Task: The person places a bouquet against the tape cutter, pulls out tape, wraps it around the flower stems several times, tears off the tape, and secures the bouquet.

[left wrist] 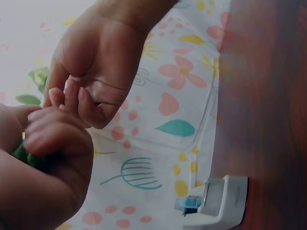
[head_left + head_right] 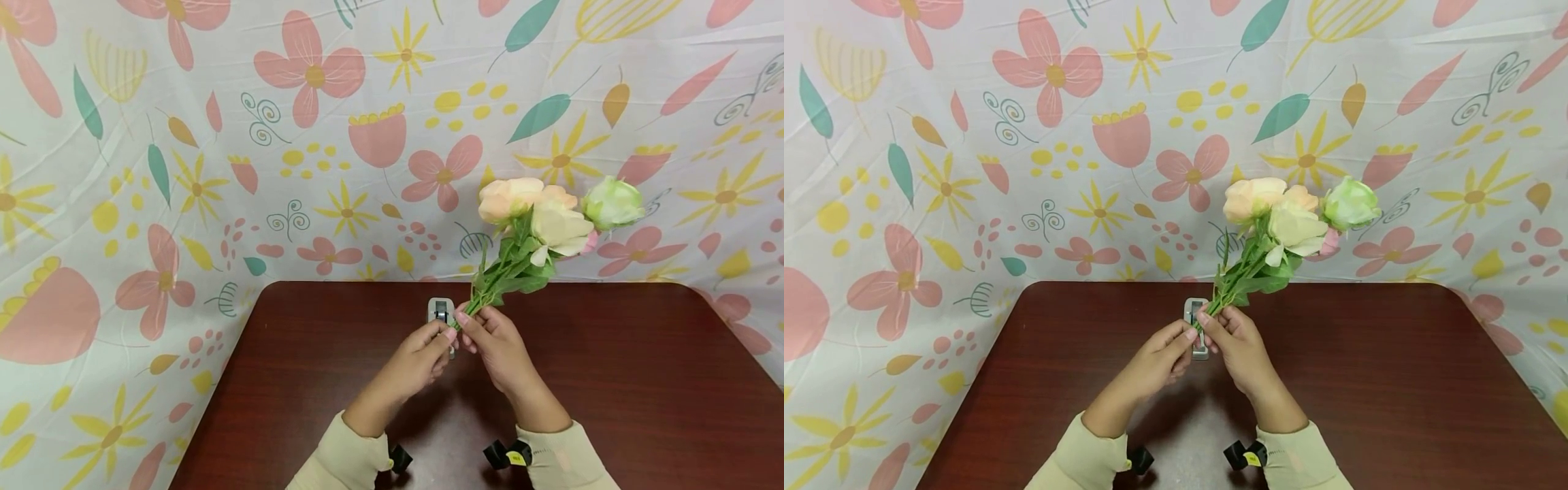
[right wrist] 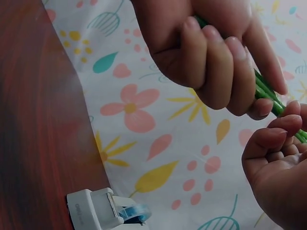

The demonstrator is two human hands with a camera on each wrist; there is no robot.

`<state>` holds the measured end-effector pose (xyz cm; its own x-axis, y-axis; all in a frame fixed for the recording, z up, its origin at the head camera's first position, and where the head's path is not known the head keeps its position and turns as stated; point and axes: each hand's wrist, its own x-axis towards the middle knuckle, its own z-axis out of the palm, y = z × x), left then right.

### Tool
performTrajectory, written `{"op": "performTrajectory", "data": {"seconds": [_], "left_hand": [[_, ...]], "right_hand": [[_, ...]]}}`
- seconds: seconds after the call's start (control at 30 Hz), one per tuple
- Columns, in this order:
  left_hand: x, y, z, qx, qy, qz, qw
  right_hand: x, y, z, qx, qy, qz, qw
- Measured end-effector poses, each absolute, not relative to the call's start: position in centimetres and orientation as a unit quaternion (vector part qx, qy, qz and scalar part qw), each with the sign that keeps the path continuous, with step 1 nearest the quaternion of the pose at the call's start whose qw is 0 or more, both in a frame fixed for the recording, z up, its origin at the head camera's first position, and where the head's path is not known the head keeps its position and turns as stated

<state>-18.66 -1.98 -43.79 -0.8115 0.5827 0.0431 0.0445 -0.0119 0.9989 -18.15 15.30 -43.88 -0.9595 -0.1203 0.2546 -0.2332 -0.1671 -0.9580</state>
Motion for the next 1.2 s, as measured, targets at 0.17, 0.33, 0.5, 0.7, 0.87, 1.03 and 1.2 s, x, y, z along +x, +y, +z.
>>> {"op": "performTrajectory", "data": {"seconds": [0.17,0.33,0.5,0.7,0.87,1.03,1.2], "left_hand": [[-18.9,-2.5,-43.3,0.216,0.586,0.721,0.300],[-19.0,-2.9,-43.4,0.230,0.558,0.730,0.320],[-19.1,-2.8,-43.5,0.227,0.565,0.736,0.297],[-19.0,-2.6,-43.6,0.223,0.573,0.737,0.280],[-18.7,-2.2,-43.6,0.219,0.590,0.736,0.250],[-18.5,-1.8,-43.6,0.219,0.608,0.731,0.219],[-18.3,-1.7,-43.5,0.223,0.658,0.698,0.173]], "right_hand": [[-18.1,15.5,-43.8,0.190,-0.628,0.754,0.030],[-18.1,15.5,-43.7,0.207,-0.623,0.754,0.019],[-18.1,15.5,-43.6,0.176,-0.631,0.756,0.022],[-18.1,15.4,-43.7,0.150,-0.630,0.762,0.024],[-18.0,15.3,-43.8,0.140,-0.622,0.770,0.031],[-18.0,15.2,-43.7,0.137,-0.610,0.779,0.038],[-18.1,15.1,-43.7,0.127,-0.613,0.779,0.040]]}}
